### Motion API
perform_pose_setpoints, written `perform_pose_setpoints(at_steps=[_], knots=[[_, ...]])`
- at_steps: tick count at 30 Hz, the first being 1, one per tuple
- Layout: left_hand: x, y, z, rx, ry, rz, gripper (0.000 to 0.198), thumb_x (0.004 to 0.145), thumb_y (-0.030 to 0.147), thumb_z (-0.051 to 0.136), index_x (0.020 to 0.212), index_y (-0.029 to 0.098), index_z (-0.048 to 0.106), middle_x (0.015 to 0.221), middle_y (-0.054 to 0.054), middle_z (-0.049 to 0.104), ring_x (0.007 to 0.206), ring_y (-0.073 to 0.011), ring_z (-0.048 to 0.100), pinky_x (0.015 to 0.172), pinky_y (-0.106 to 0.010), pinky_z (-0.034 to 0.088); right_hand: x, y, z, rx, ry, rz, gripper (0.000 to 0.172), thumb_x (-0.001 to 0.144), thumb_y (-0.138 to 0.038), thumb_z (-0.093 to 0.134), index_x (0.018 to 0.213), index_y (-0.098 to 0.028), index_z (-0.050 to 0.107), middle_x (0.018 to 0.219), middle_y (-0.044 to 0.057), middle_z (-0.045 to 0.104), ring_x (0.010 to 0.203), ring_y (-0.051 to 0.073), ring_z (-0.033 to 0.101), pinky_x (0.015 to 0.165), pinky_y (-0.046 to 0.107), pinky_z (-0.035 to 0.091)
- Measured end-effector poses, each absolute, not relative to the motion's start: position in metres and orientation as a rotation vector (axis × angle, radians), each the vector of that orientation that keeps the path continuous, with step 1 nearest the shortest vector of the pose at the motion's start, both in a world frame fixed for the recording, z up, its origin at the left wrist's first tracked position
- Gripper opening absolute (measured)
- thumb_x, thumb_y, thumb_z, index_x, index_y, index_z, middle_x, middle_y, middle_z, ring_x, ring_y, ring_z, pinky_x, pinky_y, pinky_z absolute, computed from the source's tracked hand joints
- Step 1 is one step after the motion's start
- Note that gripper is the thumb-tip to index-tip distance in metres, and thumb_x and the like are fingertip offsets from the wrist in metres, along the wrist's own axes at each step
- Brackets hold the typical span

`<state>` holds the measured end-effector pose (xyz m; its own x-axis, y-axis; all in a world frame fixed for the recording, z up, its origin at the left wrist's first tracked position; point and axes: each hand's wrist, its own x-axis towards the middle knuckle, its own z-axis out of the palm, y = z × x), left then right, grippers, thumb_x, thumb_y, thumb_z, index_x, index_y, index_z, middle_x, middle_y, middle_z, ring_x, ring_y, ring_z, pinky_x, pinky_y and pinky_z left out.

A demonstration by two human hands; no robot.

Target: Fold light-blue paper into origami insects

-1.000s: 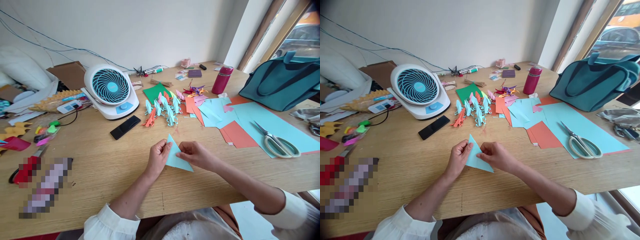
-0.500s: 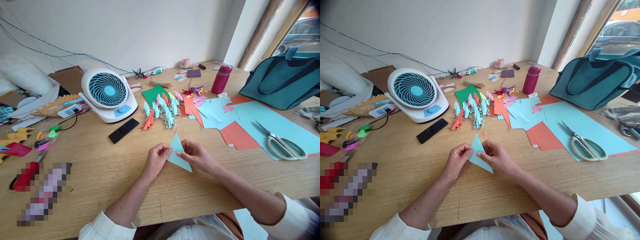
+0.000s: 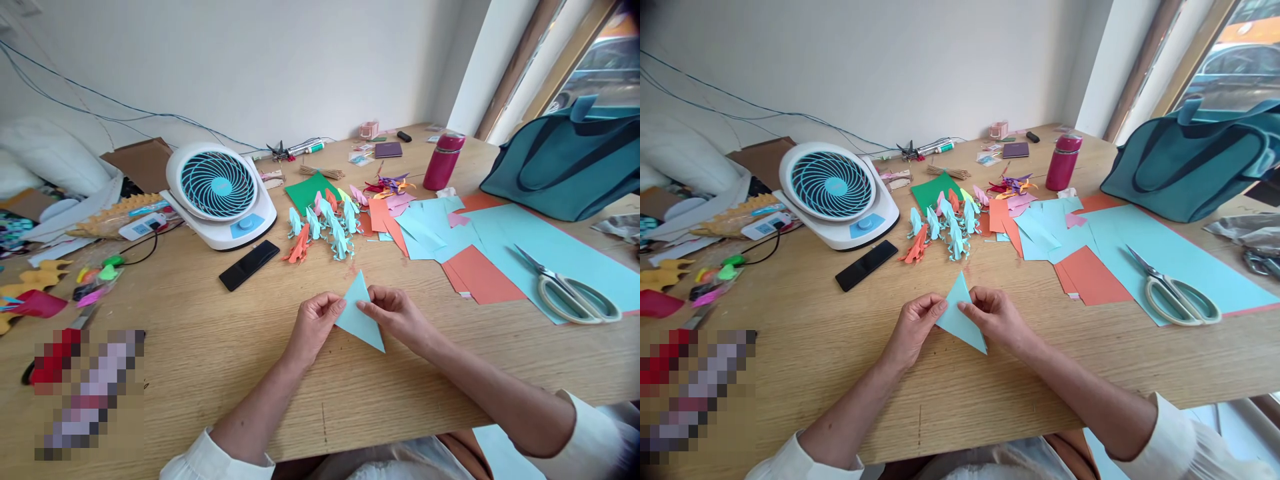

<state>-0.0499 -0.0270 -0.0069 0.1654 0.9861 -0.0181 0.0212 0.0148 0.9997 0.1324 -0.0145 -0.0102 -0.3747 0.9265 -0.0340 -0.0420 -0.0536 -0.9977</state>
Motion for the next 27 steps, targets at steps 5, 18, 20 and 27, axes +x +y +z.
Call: perform_pose_setpoints(at_steps=[5,18,20,27], knots=[[-0.0497,-0.0258,-0.0114,1.216,1.128,1.063,0.028,0.081,0.041,0.07,0.076,0.014,0.069,0.071,0.0,0.061,0.068,-0.0122,0.05,0.066,-0.023,0.041,0.1315,-0.0138,-0.0087,-0.999,-1.289,1.566,0.048,0.073,-0.061,0.072,0.067,-0.018,0.052,0.059,-0.004,0.048,0.053,0.009,0.04,0.052,0.024,0.032],[-0.0494,-0.0269,-0.0077,1.051,1.12,1.05,0.03,0.077,0.044,0.073,0.072,0.015,0.068,0.07,0.001,0.06,0.067,-0.0096,0.051,0.063,-0.02,0.041,0.1352,-0.0117,-0.0103,-0.998,-1.171,1.721,0.041,0.074,-0.059,0.072,0.073,-0.018,0.067,0.066,0.002,0.063,0.059,0.014,0.053,0.059,0.028,0.041],[-0.0499,-0.0264,-0.0077,1.08,1.119,1.053,0.03,0.077,0.043,0.073,0.069,0.014,0.067,0.067,0.001,0.058,0.064,-0.0087,0.049,0.061,-0.019,0.041,0.135,-0.0112,-0.0106,-1.006,-1.198,1.733,0.042,0.075,-0.059,0.071,0.077,-0.017,0.069,0.068,0.002,0.064,0.058,0.013,0.052,0.056,0.027,0.039],[-0.048,-0.0277,-0.0073,1.04,1.114,0.99,0.034,0.076,0.049,0.072,0.077,0.015,0.066,0.07,0.0,0.061,0.063,-0.0096,0.054,0.054,-0.019,0.042,0.1359,-0.0093,-0.0117,-1.019,-1.131,1.734,0.039,0.071,-0.054,0.076,0.072,-0.016,0.068,0.06,-0.001,0.057,0.053,0.009,0.043,0.051,0.024,0.032]])
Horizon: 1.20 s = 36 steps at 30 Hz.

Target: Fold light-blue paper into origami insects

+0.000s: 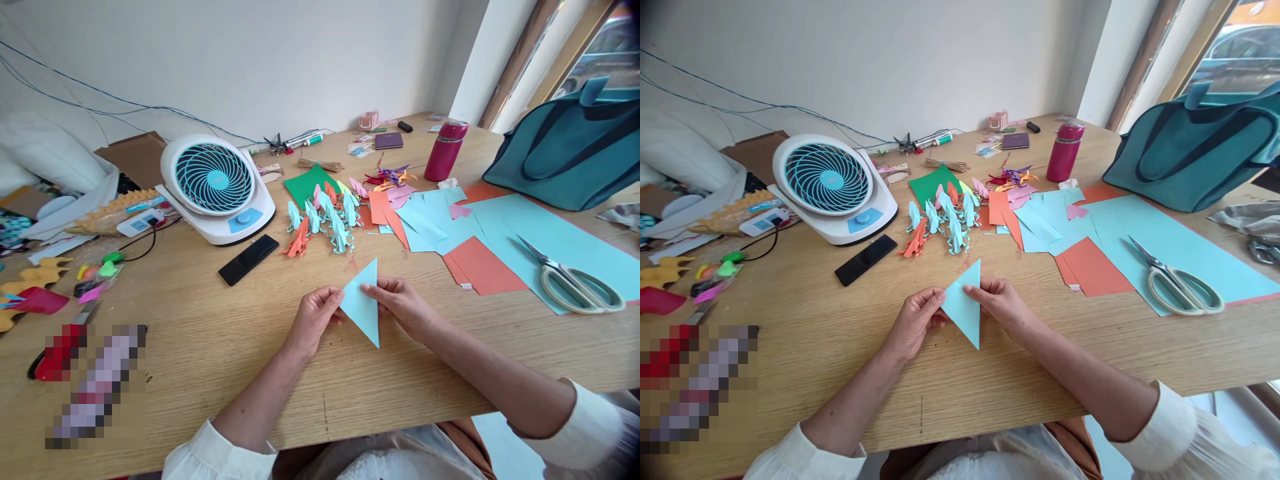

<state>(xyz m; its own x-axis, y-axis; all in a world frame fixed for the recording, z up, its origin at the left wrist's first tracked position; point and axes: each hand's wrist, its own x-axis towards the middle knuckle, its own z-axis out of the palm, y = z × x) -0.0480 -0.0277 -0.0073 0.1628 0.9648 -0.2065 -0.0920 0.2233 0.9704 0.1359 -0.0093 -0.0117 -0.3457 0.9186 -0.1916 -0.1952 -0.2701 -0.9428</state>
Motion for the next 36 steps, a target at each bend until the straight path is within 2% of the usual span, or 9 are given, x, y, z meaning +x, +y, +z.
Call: perform_pose_setpoints(at_steps=[3,5,11,16,20,24,31,36], knots=[[-0.0451,-0.0292,-0.008,1.076,1.121,0.969,0.037,0.071,0.049,0.075,0.075,0.014,0.064,0.067,0.0,0.059,0.062,-0.0098,0.053,0.051,-0.018,0.043,0.1363,-0.0086,-0.0125,-1.057,-1.072,1.665,0.042,0.07,-0.055,0.077,0.062,-0.017,0.061,0.052,-0.005,0.048,0.048,0.007,0.036,0.048,0.024,0.026],[-0.0444,-0.0293,-0.0089,1.098,1.137,0.981,0.036,0.071,0.048,0.076,0.072,0.014,0.064,0.065,0.001,0.058,0.06,-0.0095,0.052,0.05,-0.018,0.042,0.1357,-0.0085,-0.0118,-1.065,-1.061,1.661,0.044,0.07,-0.056,0.076,0.059,-0.018,0.058,0.05,-0.004,0.048,0.048,0.007,0.037,0.048,0.025,0.025],[-0.0466,-0.0277,-0.0096,1.108,1.148,0.988,0.035,0.074,0.048,0.072,0.075,0.014,0.064,0.067,0.0,0.06,0.059,-0.0085,0.052,0.05,-0.018,0.042,0.1337,-0.0097,-0.0077,-1.044,-1.042,1.714,0.042,0.065,-0.055,0.08,0.065,-0.017,0.062,0.049,-0.005,0.047,0.047,0.006,0.035,0.047,0.024,0.025],[-0.0443,-0.0297,-0.0076,1.123,1.128,0.936,0.036,0.074,0.05,0.072,0.077,0.014,0.065,0.071,-0.002,0.062,0.061,-0.0093,0.053,0.047,-0.017,0.041,0.1341,-0.0088,-0.0092,-1.043,-0.949,1.723,0.042,0.065,-0.053,0.081,0.064,-0.017,0.06,0.051,-0.005,0.05,0.048,0.007,0.039,0.047,0.023,0.029],[-0.0443,-0.0287,-0.008,1.13,1.154,0.975,0.036,0.073,0.048,0.073,0.068,0.015,0.059,0.063,0.001,0.055,0.057,-0.009,0.05,0.045,-0.017,0.04,0.1341,-0.0082,-0.01,-1.028,-0.936,1.718,0.04,0.065,-0.053,0.082,0.069,-0.017,0.062,0.056,-0.004,0.054,0.05,0.007,0.043,0.051,0.022,0.035],[-0.0472,-0.026,-0.0091,1.163,1.192,1.014,0.035,0.076,0.045,0.07,0.065,0.016,0.054,0.058,0.004,0.052,0.054,-0.0077,0.047,0.047,-0.017,0.039,0.1352,-0.0082,-0.0101,-1.031,-0.938,1.692,0.043,0.067,-0.053,0.081,0.061,-0.017,0.057,0.056,-0.003,0.056,0.051,0.007,0.046,0.051,0.022,0.037],[-0.0493,-0.0244,-0.0109,1.261,1.213,0.978,0.033,0.08,0.047,0.066,0.07,0.016,0.056,0.063,0.002,0.055,0.056,-0.0095,0.049,0.047,-0.019,0.04,0.1376,-0.0067,-0.0082,-1.05,-0.903,1.653,0.044,0.063,-0.053,0.083,0.065,-0.019,0.056,0.063,-0.002,0.057,0.057,0.009,0.054,0.056,0.023,0.043],[-0.0501,-0.0231,-0.0131,1.272,1.214,1.009,0.031,0.081,0.046,0.065,0.072,0.017,0.057,0.064,0.003,0.053,0.058,-0.0103,0.049,0.052,-0.02,0.041,0.1343,-0.0068,-0.006,-1.058,-0.941,1.618,0.047,0.062,-0.057,0.081,0.063,-0.019,0.055,0.062,-0.001,0.057,0.056,0.011,0.054,0.056,0.026,0.043]])
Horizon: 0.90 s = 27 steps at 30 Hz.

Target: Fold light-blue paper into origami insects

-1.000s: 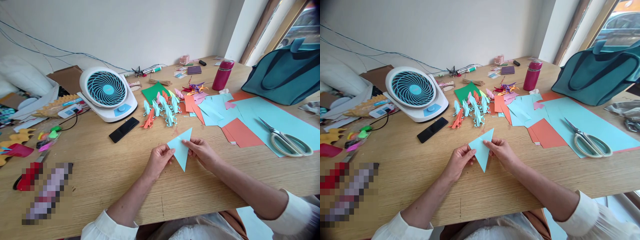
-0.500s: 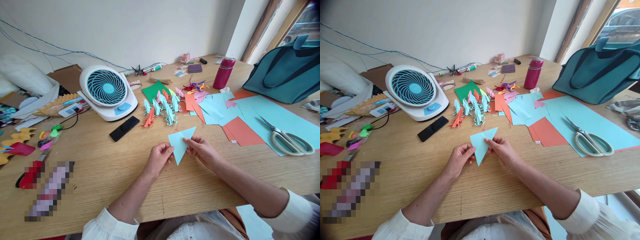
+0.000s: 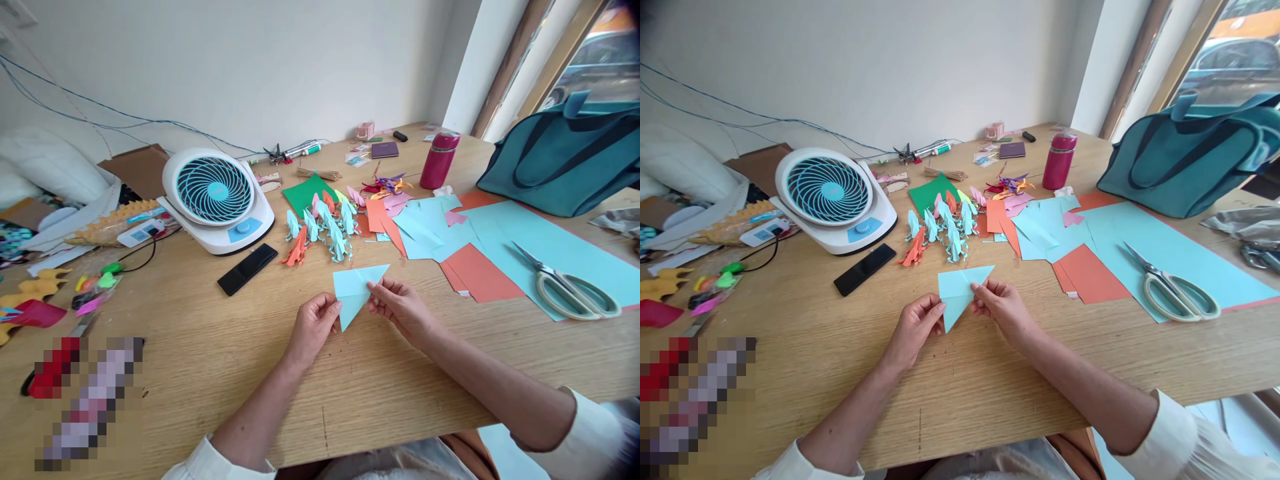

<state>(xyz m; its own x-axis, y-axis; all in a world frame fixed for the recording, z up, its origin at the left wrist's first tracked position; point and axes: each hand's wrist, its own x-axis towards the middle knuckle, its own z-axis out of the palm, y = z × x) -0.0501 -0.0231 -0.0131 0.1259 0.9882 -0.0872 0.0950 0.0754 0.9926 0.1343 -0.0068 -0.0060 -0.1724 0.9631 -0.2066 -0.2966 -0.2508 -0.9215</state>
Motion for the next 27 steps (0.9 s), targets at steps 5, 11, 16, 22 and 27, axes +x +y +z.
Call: perform_pose_setpoints(at_steps=[5,11,16,22,27], knots=[[-0.056,-0.019,-0.015,1.455,1.248,1.103,0.026,0.089,0.038,0.056,0.072,0.018,0.055,0.063,0.004,0.049,0.06,-0.0099,0.045,0.058,-0.021,0.039,0.139,-0.004,-0.007,-1.068,-0.964,1.558,0.041,0.067,-0.054,0.08,0.08,-0.019,0.063,0.07,-0.001,0.061,0.062,0.01,0.053,0.059,0.024,0.041],[-0.061,-0.016,-0.009,1.682,1.341,1.088,0.021,0.091,0.031,0.053,0.09,0.019,0.07,0.082,-0.001,0.066,0.075,-0.0141,0.056,0.068,-0.022,0.042,0.154,0.003,-0.001,-1.093,-1.135,1.343,0.04,0.079,-0.051,0.071,0.107,-0.024,0.062,0.095,0.002,0.067,0.079,0.013,0.057,0.065,0.026,0.042],[-0.064,-0.015,-0.003,1.704,1.337,1.034,0.02,0.091,0.03,0.054,0.095,0.019,0.07,0.085,-0.002,0.069,0.07,-0.0134,0.056,0.065,-0.022,0.041,0.151,0.002,-0.006,-1.043,-1.434,1.32,0.036,0.083,-0.05,0.067,0.105,-0.022,0.065,0.102,0.006,0.068,0.092,0.019,0.061,0.077,0.031,0.046],[-0.064,-0.015,-0.001,1.777,1.333,0.937,0.016,0.087,0.024,0.055,0.086,0.019,0.07,0.084,-0.002,0.071,0.076,-0.0162,0.061,0.071,-0.025,0.044,0.147,-0.002,-0.012,-0.897,-1.706,1.552,0.036,0.089,-0.05,0.06,0.105,-0.019,0.065,0.091,0.004,0.067,0.079,0.017,0.058,0.07,0.029,0.044],[-0.063,-0.016,0.0,1.876,1.29,0.903,0.017,0.086,0.019,0.054,0.084,0.02,0.071,0.087,-0.003,0.072,0.084,-0.0186,0.065,0.079,-0.027,0.045,0.147,-0.003,-0.012,-0.843,-1.767,1.605,0.037,0.089,-0.052,0.059,0.102,-0.018,0.064,0.086,0.002,0.064,0.073,0.015,0.054,0.065,0.027,0.041]])
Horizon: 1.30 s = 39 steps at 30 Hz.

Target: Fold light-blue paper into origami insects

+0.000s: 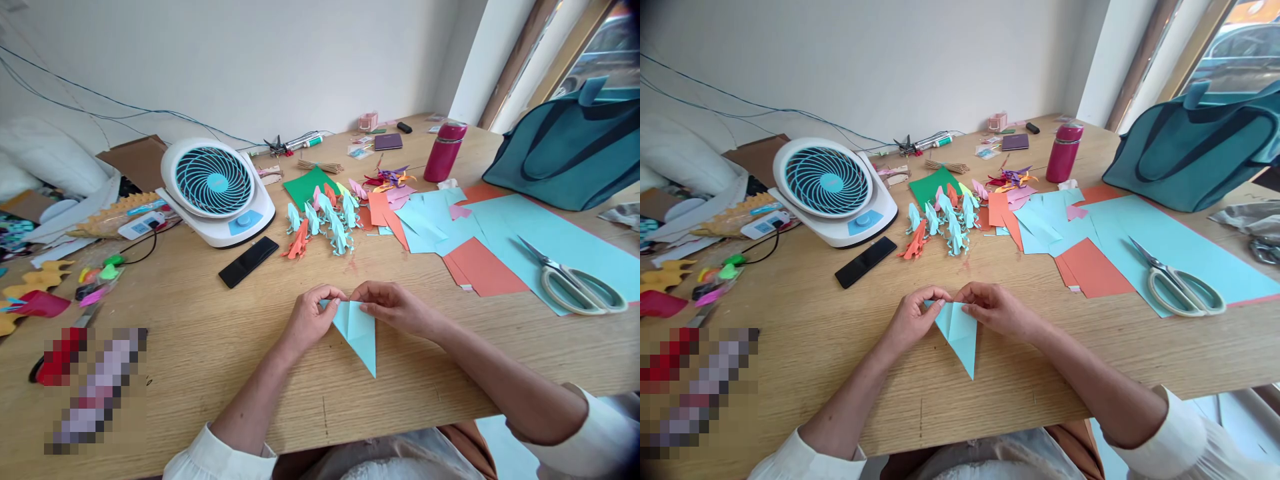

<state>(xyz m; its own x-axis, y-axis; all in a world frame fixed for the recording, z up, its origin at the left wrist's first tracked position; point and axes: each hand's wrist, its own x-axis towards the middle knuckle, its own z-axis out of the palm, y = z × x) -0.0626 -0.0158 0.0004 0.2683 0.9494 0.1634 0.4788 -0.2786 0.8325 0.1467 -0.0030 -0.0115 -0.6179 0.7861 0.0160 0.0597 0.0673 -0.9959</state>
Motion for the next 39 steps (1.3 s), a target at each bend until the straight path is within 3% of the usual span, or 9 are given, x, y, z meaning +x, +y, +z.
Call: perform_pose_setpoints(at_steps=[7,13,20,24,28,32,35,39], knots=[[-0.063,-0.017,-0.001,1.967,1.208,0.773,0.018,0.084,0.014,0.053,0.081,0.02,0.07,0.087,-0.003,0.07,0.084,-0.018,0.063,0.078,-0.027,0.046,0.151,-0.003,-0.014,-0.851,-1.959,1.669,0.032,0.085,-0.049,0.064,0.089,-0.018,0.06,0.07,-0.003,0.051,0.06,0.011,0.043,0.054,0.023,0.034],[-0.066,-0.016,0.002,2.157,1.203,0.616,0.023,0.077,0.006,0.051,0.076,0.02,0.068,0.079,-0.003,0.068,0.081,-0.0184,0.062,0.074,-0.029,0.044,0.152,-0.009,-0.001,-0.774,-2.138,1.21,0.014,0.084,-0.031,0.068,0.08,-0.018,0.064,0.09,0.004,0.059,0.079,0.014,0.055,0.071,0.026,0.044],[-0.074,-0.017,0.006,2.232,1.183,0.451,0.024,0.073,0.004,0.051,0.074,0.022,0.068,0.079,-0.002,0.069,0.081,-0.0191,0.062,0.073,-0.03,0.044,0.152,-0.018,0.007,-0.782,-2.174,1.556,0.01,0.086,-0.029,0.063,0.087,-0.02,0.066,0.057,-0.006,0.05,0.048,0.007,0.045,0.047,0.019,0.032],[-0.076,-0.017,0.007,2.25,1.214,0.408,0.023,0.075,0.005,0.05,0.074,0.021,0.067,0.08,-0.002,0.068,0.083,-0.0187,0.062,0.075,-0.029,0.044,0.15,-0.02,0.007,-0.768,-2.116,1.787,0.009,0.089,-0.025,0.055,0.092,-0.02,0.062,0.064,-0.004,0.059,0.048,0.009,0.056,0.047,0.019,0.036],[-0.078,-0.022,0.012,2.314,1.187,0.537,0.022,0.079,0.004,0.051,0.082,0.02,0.066,0.091,-0.003,0.068,0.092,-0.0192,0.06,0.084,-0.031,0.044,0.155,-0.017,0.005,-0.736,-2.206,1.597,0.011,0.086,-0.02,0.057,0.096,-0.02,0.064,0.068,-0.002,0.062,0.058,0.01,0.055,0.053,0.02,0.039],[-0.082,-0.037,0.029,2.54,1.133,0.607,0.013,0.091,0.02,0.054,0.094,0.021,0.067,0.103,-0.005,0.07,0.103,-0.022,0.058,0.094,-0.037,0.038,0.164,-0.009,0.007,-0.791,-2.343,1.436,0.02,0.084,-0.023,0.061,0.103,-0.021,0.067,0.071,-0.002,0.063,0.06,0.011,0.057,0.055,0.021,0.042],[-0.083,-0.046,0.036,2.72,0.958,0.426,0.02,0.093,0.036,0.057,0.105,0.023,0.066,0.114,-0.007,0.069,0.112,-0.0255,0.056,0.101,-0.042,0.033,0.167,-0.002,0.016,-0.811,-2.452,1.396,0.017,0.084,-0.024,0.061,0.099,-0.021,0.069,0.082,0.002,0.069,0.067,0.014,0.063,0.061,0.024,0.046],[-0.079,-0.046,0.023,2.764,0.733,0.307,0.024,0.095,0.037,0.054,0.109,0.02,0.063,0.11,-0.009,0.069,0.111,-0.0243,0.056,0.101,-0.042,0.036,0.165,0.008,0.035,-0.832,-2.632,1.362,0.012,0.081,-0.024,0.064,0.091,-0.02,0.07,0.08,0.002,0.069,0.069,0.014,0.063,0.061,0.023,0.043]])
